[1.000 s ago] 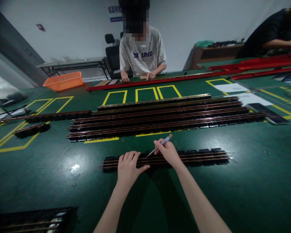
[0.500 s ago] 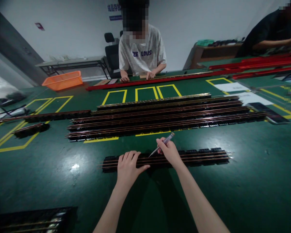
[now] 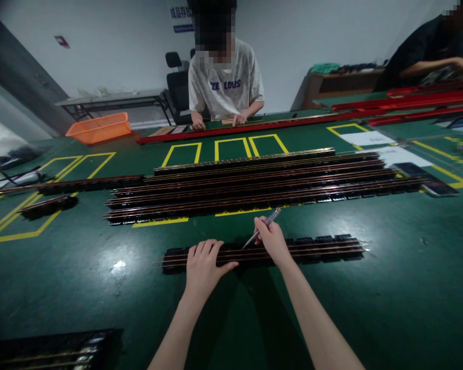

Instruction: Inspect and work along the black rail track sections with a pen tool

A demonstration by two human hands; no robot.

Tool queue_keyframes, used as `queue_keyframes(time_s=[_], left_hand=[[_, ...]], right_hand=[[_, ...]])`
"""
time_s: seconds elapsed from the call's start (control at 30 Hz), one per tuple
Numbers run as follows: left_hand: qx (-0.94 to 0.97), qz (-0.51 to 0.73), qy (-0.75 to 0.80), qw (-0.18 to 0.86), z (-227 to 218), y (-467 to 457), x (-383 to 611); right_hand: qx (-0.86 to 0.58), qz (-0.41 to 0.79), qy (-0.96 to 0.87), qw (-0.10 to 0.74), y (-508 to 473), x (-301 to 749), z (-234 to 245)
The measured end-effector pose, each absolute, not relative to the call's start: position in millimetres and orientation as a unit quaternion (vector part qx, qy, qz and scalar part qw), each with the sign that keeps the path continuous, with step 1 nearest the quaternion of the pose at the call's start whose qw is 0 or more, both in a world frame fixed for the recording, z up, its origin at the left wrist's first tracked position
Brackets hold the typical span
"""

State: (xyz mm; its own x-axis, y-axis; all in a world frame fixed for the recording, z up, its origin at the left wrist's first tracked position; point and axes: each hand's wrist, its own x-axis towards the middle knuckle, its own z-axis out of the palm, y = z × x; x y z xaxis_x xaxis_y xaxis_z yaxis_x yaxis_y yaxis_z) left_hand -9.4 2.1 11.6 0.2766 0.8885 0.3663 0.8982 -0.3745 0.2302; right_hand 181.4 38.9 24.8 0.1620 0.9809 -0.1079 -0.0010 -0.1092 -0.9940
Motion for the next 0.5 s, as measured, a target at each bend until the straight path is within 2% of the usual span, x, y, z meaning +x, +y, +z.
queue_keyframes(time_s=[0.2,0.5], left_hand=[[-0.799,-0.223,-0.559,0.009,11.2,1.8,-9.7],[-0.8,-0.22,-0.559,0.008,11.6,2.7,-10.0]], right_hand=[[-0.563,0.496,-0.372,0.546,39.3,181.9,24.0],[-0.569,0.483,-0.369,0.553,39.8,184.4,19.0]])
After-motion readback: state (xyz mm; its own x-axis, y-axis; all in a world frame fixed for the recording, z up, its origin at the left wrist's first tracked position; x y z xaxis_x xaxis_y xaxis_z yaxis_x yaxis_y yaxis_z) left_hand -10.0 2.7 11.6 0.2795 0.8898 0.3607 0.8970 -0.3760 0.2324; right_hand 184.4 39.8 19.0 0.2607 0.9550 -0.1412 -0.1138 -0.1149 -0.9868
